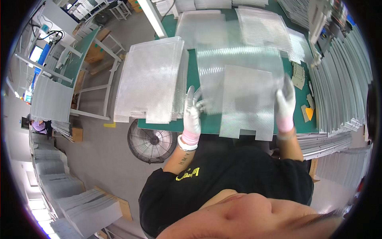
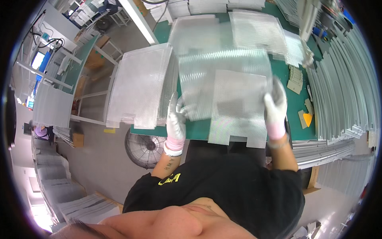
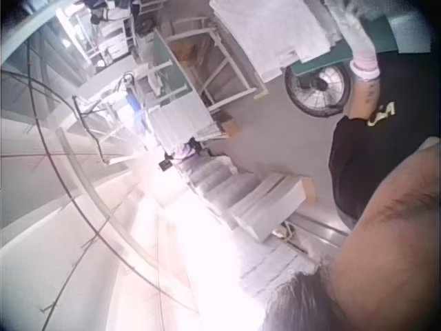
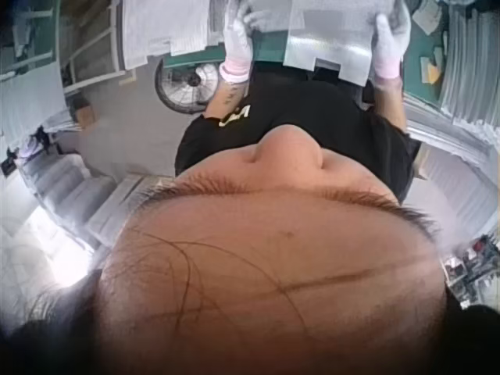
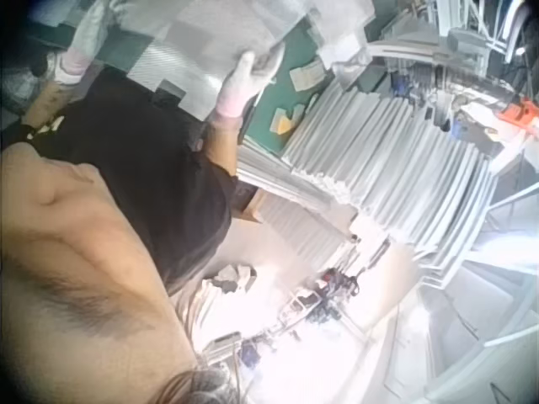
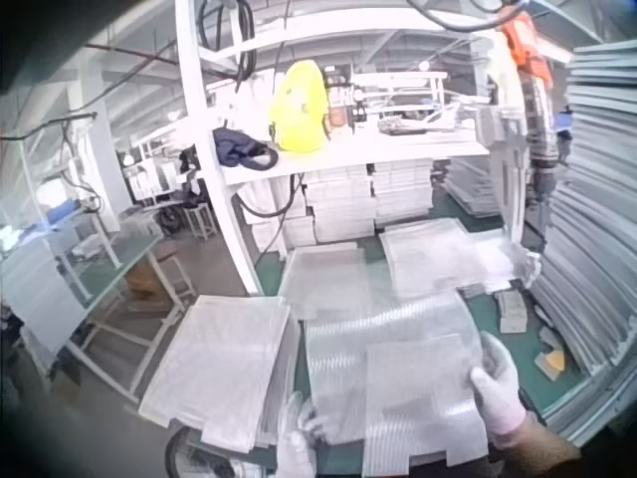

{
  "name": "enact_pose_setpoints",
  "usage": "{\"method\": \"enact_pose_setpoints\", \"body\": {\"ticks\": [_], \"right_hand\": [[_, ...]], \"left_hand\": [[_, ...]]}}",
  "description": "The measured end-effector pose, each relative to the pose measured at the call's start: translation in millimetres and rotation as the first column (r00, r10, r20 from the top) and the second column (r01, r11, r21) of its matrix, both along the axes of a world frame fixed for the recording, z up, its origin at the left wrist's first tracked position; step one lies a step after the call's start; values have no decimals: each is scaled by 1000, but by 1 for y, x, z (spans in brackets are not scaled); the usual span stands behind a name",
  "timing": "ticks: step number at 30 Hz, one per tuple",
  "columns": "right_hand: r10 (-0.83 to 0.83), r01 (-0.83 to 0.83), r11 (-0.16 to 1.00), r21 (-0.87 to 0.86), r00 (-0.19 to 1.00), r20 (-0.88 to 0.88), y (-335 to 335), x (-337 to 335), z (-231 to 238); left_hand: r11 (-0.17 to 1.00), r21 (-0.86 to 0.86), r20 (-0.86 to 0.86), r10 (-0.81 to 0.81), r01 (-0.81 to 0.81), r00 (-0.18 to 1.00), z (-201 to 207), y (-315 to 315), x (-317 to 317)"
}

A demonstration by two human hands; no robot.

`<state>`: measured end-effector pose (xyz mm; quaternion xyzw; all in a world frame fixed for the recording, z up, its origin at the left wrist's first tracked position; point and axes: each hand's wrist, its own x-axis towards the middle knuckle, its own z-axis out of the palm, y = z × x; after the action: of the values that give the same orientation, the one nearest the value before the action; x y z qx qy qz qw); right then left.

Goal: The person assembles metal frames by placing a mesh sheet into a frame, securing it with a power drill, and then using a hammer to tap the frame edges. The person repeats this process for multiple units, stacking the finished frames on the table.

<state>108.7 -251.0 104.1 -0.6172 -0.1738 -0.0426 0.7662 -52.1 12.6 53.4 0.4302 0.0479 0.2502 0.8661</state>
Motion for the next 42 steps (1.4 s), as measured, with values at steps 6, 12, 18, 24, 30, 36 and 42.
{"method": "enact_pose_setpoints", "body": {"ticks": [6, 12, 18, 24, 30, 36, 42], "right_hand": [[-143, 90, 875, -476, 987, -76, -66, -99, -84], [-141, 194, 699, -688, 981, 134, -79, -102, -71], [-109, 145, 750, -646, 989, 95, -85, -95, -66], [9, -13, 888, -459, 1000, -10, -81, -95, -41], [26, 307, 196, -931, 948, 318, -72, -65, -72], [66, 245, 211, -946, 962, 263, -66, -63, -83], [-80, 229, 722, -653, 965, 250, -71, -60, -74]], "left_hand": [[418, 900, -299, 385, 123, 873, -26, -45, -19], [256, 945, -290, 378, 202, 879, -22, -74, -9], [32, 996, -85, 394, 79, 915, -12, -78, 0], [822, 554, -167, 261, -129, 951, 46, -39, -34], [328, 912, -60, 700, -245, 712, 165, 83, -89], [97, 948, -264, 767, 302, 585, 90, 257, -122], [-668, 743, 571, 608, -34, 552, 116, 103, -57]]}}
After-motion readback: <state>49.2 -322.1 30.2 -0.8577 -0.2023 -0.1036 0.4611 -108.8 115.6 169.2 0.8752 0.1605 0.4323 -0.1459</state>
